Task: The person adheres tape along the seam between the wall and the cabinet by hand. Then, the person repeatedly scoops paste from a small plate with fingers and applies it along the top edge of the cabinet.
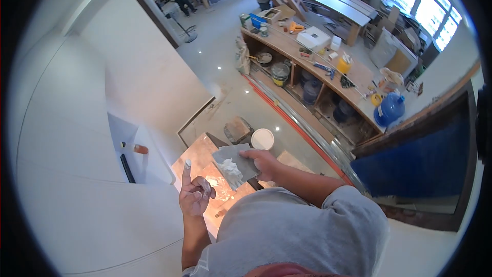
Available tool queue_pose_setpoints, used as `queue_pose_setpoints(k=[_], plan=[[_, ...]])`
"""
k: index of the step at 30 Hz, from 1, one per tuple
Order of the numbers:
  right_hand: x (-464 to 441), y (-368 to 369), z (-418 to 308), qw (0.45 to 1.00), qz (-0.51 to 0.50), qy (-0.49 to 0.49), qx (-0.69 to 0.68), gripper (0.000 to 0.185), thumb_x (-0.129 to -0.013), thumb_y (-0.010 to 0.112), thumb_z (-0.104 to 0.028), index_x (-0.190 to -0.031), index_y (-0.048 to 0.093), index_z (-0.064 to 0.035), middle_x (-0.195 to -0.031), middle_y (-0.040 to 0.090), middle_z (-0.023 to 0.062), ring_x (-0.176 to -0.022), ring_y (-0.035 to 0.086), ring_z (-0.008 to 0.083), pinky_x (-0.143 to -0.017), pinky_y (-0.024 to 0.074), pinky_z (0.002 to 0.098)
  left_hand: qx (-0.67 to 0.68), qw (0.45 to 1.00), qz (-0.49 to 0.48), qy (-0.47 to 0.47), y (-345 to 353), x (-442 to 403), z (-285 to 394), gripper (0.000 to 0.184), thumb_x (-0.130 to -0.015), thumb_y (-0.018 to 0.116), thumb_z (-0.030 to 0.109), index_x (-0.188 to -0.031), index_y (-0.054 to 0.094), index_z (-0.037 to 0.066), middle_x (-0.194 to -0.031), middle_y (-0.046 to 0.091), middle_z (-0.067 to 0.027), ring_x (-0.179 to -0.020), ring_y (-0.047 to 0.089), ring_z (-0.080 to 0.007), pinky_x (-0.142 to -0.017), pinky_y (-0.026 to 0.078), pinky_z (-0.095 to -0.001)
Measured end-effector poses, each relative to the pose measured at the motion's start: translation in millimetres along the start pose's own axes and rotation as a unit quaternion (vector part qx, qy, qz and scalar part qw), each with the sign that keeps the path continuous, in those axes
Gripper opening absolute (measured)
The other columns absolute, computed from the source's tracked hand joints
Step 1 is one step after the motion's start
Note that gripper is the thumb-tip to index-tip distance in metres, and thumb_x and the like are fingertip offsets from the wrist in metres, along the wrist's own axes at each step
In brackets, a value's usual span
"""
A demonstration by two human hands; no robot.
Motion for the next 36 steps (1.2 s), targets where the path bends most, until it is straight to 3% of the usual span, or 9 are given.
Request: queue_pose_setpoints(k=[6, 9, 15, 24, 29, 32, 34, 35, 36], plan=[[-15.4, 27.2, 8.7, 0.996, -0.059, 0.056, 0.036, 0.034, -0.097, 0.055, -0.018, -0.120, 0.054, 0.0069, -0.109, 0.066, 0.0152, -0.093, 0.069, 0.0252, -0.085, 0.0567, 0.0393, -0.034, 0.996, 0.065, 0.055, -6.0, 28.8, 10.5, 0.090, -0.082, 0.063, 0.011, -0.157, 0.013, 0.016, -0.085, 0.058, -0.0107, -0.068, 0.053, -0.0158, -0.061, 0.044, -0.0324], [-25.5, 36.3, 13.7, 0.992, -0.083, 0.069, 0.068, 0.034, -0.097, 0.056, -0.020, -0.120, 0.055, 0.0042, -0.112, 0.066, 0.0144, -0.102, 0.066, 0.0252, -0.095, 0.0512, 0.0388, -0.031, 0.992, 0.091, 0.077, -10.4, 42.6, 15.8, 0.090, -0.082, 0.063, 0.011, -0.157, 0.012, 0.016, -0.086, 0.058, -0.0104, -0.067, 0.052, -0.0153, -0.061, 0.043, -0.0321], [-38.3, 50.9, 24.0, 0.988, -0.085, 0.110, 0.065, 0.031, -0.097, 0.056, -0.018, -0.116, 0.056, 0.0068, -0.105, 0.067, 0.0145, -0.091, 0.069, 0.0248, -0.083, 0.0572, 0.0376, -0.024, 0.982, 0.136, 0.126, -15.3, 64.9, 19.4, 0.090, -0.079, 0.059, 0.007, -0.157, 0.014, 0.013, -0.089, 0.060, -0.0135, -0.070, 0.054, -0.0162, -0.066, 0.050, -0.0356], [-47.6, 59.6, 13.4, 0.987, -0.092, 0.098, 0.092, 0.031, -0.095, 0.057, -0.016, -0.114, 0.057, 0.0077, -0.105, 0.067, 0.0151, -0.089, 0.069, 0.0246, -0.084, 0.0565, 0.0372, -0.004, 0.981, 0.137, 0.139, -18.2, 70.9, 16.6, 0.088, -0.080, 0.058, 0.005, -0.156, 0.016, 0.011, -0.090, 0.060, -0.0140, -0.074, 0.056, -0.0171, -0.067, 0.051, -0.0361], [-53.2, 50.8, 13.2, 0.986, -0.069, 0.102, 0.115, 0.032, -0.094, 0.059, -0.021, -0.115, 0.060, 0.0035, -0.106, 0.067, 0.0123, -0.096, 0.068, 0.0264, -0.087, 0.0539, 0.0401, -0.105, 0.966, 0.168, 0.166, -10.9, 72.0, 29.6, 0.086, -0.084, 0.064, 0.010, -0.156, 0.017, 0.011, -0.090, 0.062, -0.0105, -0.072, 0.057, -0.0163, -0.064, 0.049, -0.0342], [-64.8, 43.9, 19.6, 0.978, -0.047, 0.085, 0.184, 0.033, -0.093, 0.060, -0.025, -0.113, 0.062, 0.0014, -0.104, 0.068, 0.0108, -0.093, 0.068, 0.0261, -0.083, 0.0544, 0.0422, -0.211, 0.931, 0.208, 0.215, -1.1, 96.2, 62.0, 0.087, -0.081, 0.068, 0.008, -0.154, 0.021, 0.009, -0.091, 0.060, -0.0109, -0.080, 0.059, -0.0185, -0.068, 0.053, -0.0342], [-88.0, 33.3, 29.9, 0.966, -0.087, 0.104, 0.218, 0.036, -0.093, 0.057, -0.029, -0.115, 0.062, -0.0005, -0.105, 0.067, 0.0090, -0.097, 0.067, 0.0250, -0.084, 0.0533, 0.0470, -0.317, 0.877, 0.243, 0.268, 21.7, 124.2, 100.3, 0.086, -0.081, 0.069, 0.006, -0.153, 0.023, 0.008, -0.091, 0.059, -0.0111, -0.083, 0.059, -0.0191, -0.070, 0.053, -0.0341], [-70.7, 59.9, 26.3, 0.956, -0.045, 0.091, 0.276, 0.038, -0.095, 0.053, -0.028, -0.120, 0.060, -0.0011, -0.113, 0.065, 0.0103, -0.105, 0.064, 0.0266, -0.090, 0.0520, 0.0480, -0.369, 0.844, 0.255, 0.292, 42.1, 139.6, 123.0, 0.085, -0.080, 0.068, 0.005, -0.153, 0.024, 0.008, -0.091, 0.059, -0.0112, -0.084, 0.059, -0.0194, -0.071, 0.053, -0.0343], [-107.2, 40.7, 43.9, 0.954, -0.159, 0.151, 0.202, 0.040, -0.095, 0.050, -0.027, -0.126, 0.056, -0.0022, -0.120, 0.063, 0.0118, -0.110, 0.062, 0.0284, -0.093, 0.0507, 0.0485, -0.436, 0.791, 0.277, 0.329, 69.9, 155.4, 147.7, 0.084, -0.081, 0.068, 0.005, -0.152, 0.024, 0.008, -0.091, 0.059, -0.0111, -0.084, 0.059, -0.0194, -0.071, 0.053, -0.0349]])
Point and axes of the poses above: each hand's wrist, its own x-axis away from the middle knuckle, its own y-axis out of the palm, z = x × y, the point moved 3 cm from there along -x, towards the middle knuckle
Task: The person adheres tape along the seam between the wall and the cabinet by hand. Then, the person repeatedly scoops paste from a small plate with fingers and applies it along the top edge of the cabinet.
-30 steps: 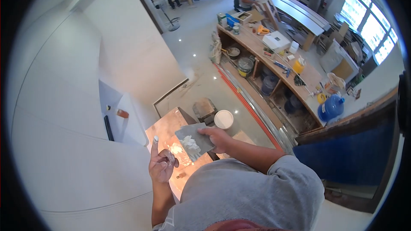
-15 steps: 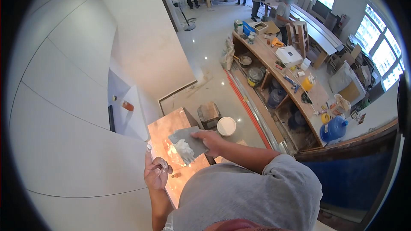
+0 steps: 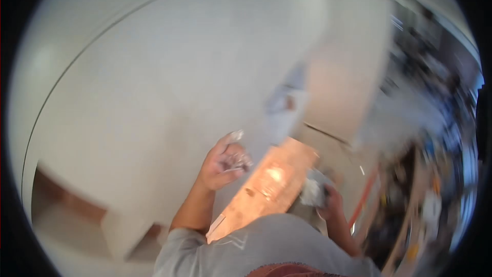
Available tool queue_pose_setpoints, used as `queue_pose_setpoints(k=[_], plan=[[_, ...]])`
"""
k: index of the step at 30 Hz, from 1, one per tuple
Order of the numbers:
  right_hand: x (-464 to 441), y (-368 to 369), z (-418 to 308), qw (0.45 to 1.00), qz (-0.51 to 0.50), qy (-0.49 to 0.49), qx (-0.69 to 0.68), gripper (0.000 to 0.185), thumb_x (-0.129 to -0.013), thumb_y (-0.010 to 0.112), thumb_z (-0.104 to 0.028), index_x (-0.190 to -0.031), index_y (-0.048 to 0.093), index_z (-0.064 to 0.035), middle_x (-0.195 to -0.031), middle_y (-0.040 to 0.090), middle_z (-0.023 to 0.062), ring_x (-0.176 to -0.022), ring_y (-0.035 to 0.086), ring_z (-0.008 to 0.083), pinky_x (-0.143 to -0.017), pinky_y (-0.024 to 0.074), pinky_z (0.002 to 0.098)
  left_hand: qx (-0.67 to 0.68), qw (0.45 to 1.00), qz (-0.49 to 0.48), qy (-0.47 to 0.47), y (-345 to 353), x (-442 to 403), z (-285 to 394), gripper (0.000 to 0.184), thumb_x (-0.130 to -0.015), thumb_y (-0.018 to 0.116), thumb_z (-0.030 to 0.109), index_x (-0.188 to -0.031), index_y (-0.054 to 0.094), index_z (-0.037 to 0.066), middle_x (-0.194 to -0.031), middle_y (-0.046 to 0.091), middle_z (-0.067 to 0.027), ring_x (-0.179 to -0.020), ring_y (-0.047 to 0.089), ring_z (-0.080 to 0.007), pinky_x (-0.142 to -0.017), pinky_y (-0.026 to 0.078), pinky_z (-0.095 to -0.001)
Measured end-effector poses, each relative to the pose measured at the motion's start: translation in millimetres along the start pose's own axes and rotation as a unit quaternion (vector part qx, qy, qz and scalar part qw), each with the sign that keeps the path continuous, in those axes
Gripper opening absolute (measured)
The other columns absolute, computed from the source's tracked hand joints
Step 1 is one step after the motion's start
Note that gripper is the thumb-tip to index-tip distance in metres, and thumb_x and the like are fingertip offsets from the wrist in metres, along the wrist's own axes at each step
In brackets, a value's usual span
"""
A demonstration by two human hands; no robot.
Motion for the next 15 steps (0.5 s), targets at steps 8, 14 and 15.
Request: queue_pose_setpoints(k=[8, 14, 15], plan=[[-70.2, 78.3, 34.6, 0.972, -0.122, 0.163, 0.118, 0.044, -0.093, 0.049, -0.027, -0.131, 0.054, -0.0048, -0.123, 0.063, 0.0067, -0.113, 0.062, 0.0243, -0.094, 0.0502, 0.0427, -0.482, 0.768, 0.339, 0.250, -72.3, 47.6, 344.3, 0.073, -0.084, 0.066, -0.002, -0.144, 0.025, -0.002, -0.097, 0.061, -0.0127, -0.086, 0.061, -0.0185, -0.074, 0.054, -0.0320], [-68.1, 145.2, 71.6, 0.944, -0.214, 0.196, 0.158, 0.042, -0.095, 0.050, -0.028, -0.128, 0.054, -0.0030, -0.122, 0.062, 0.0094, -0.112, 0.061, 0.0284, -0.092, 0.0501, 0.0465, -0.542, 0.613, 0.522, 0.242, -104.0, 84.1, 539.6, 0.065, -0.084, 0.064, 0.007, -0.140, 0.035, -0.006, -0.092, 0.066, -0.0100, -0.070, 0.056, -0.0140, -0.065, 0.048, -0.0290], [-69.6, 149.3, 76.9, 0.938, -0.229, 0.208, 0.159, 0.042, -0.095, 0.050, -0.028, -0.128, 0.054, -0.0032, -0.122, 0.062, 0.0094, -0.111, 0.061, 0.0283, -0.093, 0.0500, 0.0463, -0.521, 0.613, 0.532, 0.265, -102.5, 86.9, 555.9, 0.062, -0.086, 0.060, 0.007, -0.141, 0.035, -0.002, -0.085, 0.063, -0.0094, -0.066, 0.055, -0.0152, -0.061, 0.050, -0.0325]])
Point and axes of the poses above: each hand's wrist, its own x-axis away from the middle knuckle, its own y-axis out of the palm, z = x × y, the point moved 3 cm from there along -x, towards the middle knuckle
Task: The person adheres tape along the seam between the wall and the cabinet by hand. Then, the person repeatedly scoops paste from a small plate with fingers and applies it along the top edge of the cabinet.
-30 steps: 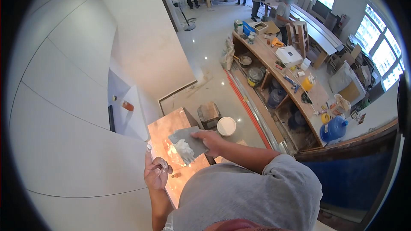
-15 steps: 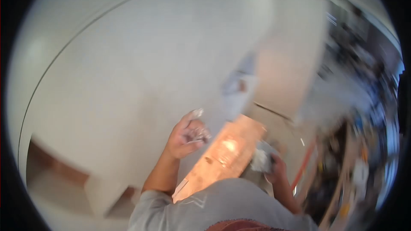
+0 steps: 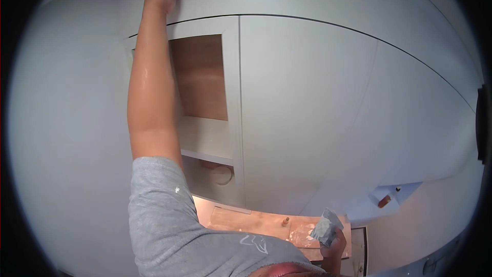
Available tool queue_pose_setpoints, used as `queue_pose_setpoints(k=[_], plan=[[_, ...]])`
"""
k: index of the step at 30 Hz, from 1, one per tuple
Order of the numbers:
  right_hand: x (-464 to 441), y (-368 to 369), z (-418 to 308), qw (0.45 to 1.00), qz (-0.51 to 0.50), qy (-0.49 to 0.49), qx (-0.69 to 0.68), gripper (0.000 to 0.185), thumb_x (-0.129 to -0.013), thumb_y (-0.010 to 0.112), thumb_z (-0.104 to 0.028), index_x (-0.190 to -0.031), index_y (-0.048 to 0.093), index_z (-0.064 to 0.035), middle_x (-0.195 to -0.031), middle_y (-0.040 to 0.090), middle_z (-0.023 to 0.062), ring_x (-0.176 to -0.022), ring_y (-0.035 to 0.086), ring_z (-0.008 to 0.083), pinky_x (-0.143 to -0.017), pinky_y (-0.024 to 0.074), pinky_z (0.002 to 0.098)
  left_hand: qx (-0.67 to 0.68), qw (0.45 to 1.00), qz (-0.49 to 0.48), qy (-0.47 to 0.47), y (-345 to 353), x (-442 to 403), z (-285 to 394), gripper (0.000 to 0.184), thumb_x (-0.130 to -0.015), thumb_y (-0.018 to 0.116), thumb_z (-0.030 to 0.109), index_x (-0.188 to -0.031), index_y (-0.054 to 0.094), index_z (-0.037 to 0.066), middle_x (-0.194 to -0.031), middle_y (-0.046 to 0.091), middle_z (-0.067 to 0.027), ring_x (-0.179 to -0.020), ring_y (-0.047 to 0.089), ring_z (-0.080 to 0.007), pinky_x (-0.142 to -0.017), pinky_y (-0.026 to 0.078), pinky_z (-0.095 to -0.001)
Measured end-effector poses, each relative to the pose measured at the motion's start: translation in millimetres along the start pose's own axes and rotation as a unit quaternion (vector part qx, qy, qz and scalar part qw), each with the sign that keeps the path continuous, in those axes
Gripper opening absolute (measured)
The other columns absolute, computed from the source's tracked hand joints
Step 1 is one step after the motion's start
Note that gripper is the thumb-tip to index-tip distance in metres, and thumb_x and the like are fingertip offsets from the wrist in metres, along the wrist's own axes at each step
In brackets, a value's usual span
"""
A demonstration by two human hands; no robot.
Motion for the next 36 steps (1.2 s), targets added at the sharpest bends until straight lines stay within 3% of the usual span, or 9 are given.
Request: queue_pose_setpoints(k=[2, 8, 10, 14, 17, 24, 27, 31, 36], plan=[[-11.1, 1.7, 2.0, 0.999, -0.031, 0.019, -0.001, 0.042, -0.095, 0.050, -0.028, -0.128, 0.054, -0.0035, -0.122, 0.062, 0.0095, -0.110, 0.061, 0.0282, -0.093, 0.0497, 0.0461, 0.047, 0.998, 0.042, -0.004, -11.3, -28.0, 11.1, 0.058, -0.089, 0.053, 0.008, -0.144, 0.034, 0.007, -0.071, 0.057, -0.0082, -0.056, 0.053, -0.0176, -0.054, 0.055, -0.0395], [-12.3, 12.7, 12.7, 0.998, -0.056, 0.035, 0.006, 0.041, -0.096, 0.050, -0.028, -0.128, 0.054, -0.0019, -0.120, 0.062, 0.0091, -0.109, 0.062, 0.0265, -0.092, 0.0508, 0.0420, -0.017, 0.998, 0.008, -0.064, -28.2, -59.6, 11.6, 0.061, -0.088, 0.053, 0.006, -0.146, 0.034, 0.012, -0.073, 0.059, -0.0076, -0.057, 0.053, -0.0172, -0.059, 0.057, -0.0460], [-20.5, -8.4, 20.8, 0.986, -0.107, -0.046, 0.122, 0.043, -0.097, 0.047, -0.029, -0.130, 0.052, -0.0018, -0.124, 0.061, 0.0095, -0.115, 0.059, 0.0271, -0.097, 0.0483, 0.0424, -0.027, 0.998, 0.027, -0.051, -17.5, -50.7, 19.2, 0.048, -0.089, 0.052, 0.007, -0.136, 0.044, 0.007, -0.071, 0.057, -0.0073, -0.057, 0.053, -0.0170, -0.059, 0.058, -0.0464], [-13.9, 2.4, 18.9, 0.999, -0.041, 0.029, 0.018, 0.044, -0.097, 0.047, -0.028, -0.132, 0.051, -0.0020, -0.126, 0.060, 0.0099, -0.116, 0.059, 0.0273, -0.099, 0.0469, 0.0424, -0.125, 0.987, 0.030, -0.094, -12.7, -67.6, 17.9, 0.017, -0.090, 0.051, 0.009, -0.102, 0.058, -0.001, -0.069, 0.055, -0.0070, -0.055, 0.051, -0.0171, -0.061, 0.060, -0.0484], [-13.5, 2.6, 16.0, 0.997, -0.052, 0.001, 0.058, 0.043, -0.096, 0.049, -0.028, -0.131, 0.052, -0.0027, -0.124, 0.062, 0.0099, -0.114, 0.060, 0.0276, -0.099, 0.0471, 0.0426, -0.094, 0.985, 0.001, -0.145, 32.0, -48.9, 36.4, 0.014, -0.091, 0.050, 0.010, -0.082, 0.055, -0.001, -0.068, 0.055, -0.0078, -0.053, 0.050, -0.0178, -0.062, 0.061, -0.0472], [-10.4, 30.6, 15.1, 0.994, -0.091, 0.057, 0.011, 0.040, -0.097, 0.049, -0.025, -0.130, 0.053, -0.0033, -0.120, 0.063, 0.0102, -0.111, 0.061, 0.0283, -0.097, 0.0478, 0.0440, -0.154, 0.984, -0.040, -0.081, 91.7, -23.3, 44.7, 0.014, -0.090, 0.052, 0.010, -0.085, 0.056, -0.003, -0.069, 0.056, -0.0090, -0.057, 0.053, -0.0180, -0.052, 0.057, -0.0387], [-13.8, 36.6, 19.0, 0.993, -0.103, 0.053, 0.011, 0.040, -0.097, 0.049, -0.025, -0.130, 0.053, -0.0037, -0.121, 0.062, 0.0105, -0.111, 0.061, 0.0286, -0.096, 0.0480, 0.0446, -0.100, 0.988, 0.089, -0.077, 42.7, -15.6, 57.6, 0.013, -0.090, 0.053, 0.009, -0.084, 0.059, -0.001, -0.065, 0.054, -0.0077, -0.055, 0.054, -0.0181, -0.053, 0.057, -0.0414], [-5.7, 37.6, 12.8, 0.996, -0.075, 0.043, 0.017, 0.040, -0.097, 0.049, -0.025, -0.130, 0.053, -0.0036, -0.122, 0.062, 0.0109, -0.111, 0.061, 0.0292, -0.096, 0.0479, 0.0450, -0.133, 0.984, 0.023, -0.117, -1.8, -51.5, 32.2, 0.014, -0.090, 0.053, 0.010, -0.083, 0.060, 0.000, -0.059, 0.051, -0.0048, -0.050, 0.051, -0.0175, -0.057, 0.057, -0.0456], [-14.0, 40.7, 3.1, 0.993, -0.108, 0.023, 0.031, 0.040, -0.097, 0.047, -0.024, -0.131, 0.053, -0.0028, -0.123, 0.061, 0.0120, -0.113, 0.060, 0.0292, -0.098, 0.0471, 0.0456, -0.215, 0.962, -0.125, -0.113, 86.4, -25.4, 52.7, 0.017, -0.087, 0.057, 0.011, -0.098, 0.061, -0.002, -0.060, 0.051, -0.0038, -0.053, 0.053, -0.0171, -0.063, 0.057, -0.0439]])
Point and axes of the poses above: each hand's wrist, its own x-axis away from the middle knuckle, its own y-axis out of the palm, z = x × y, the point moved 3 cm from there along -x, towards the middle knuckle
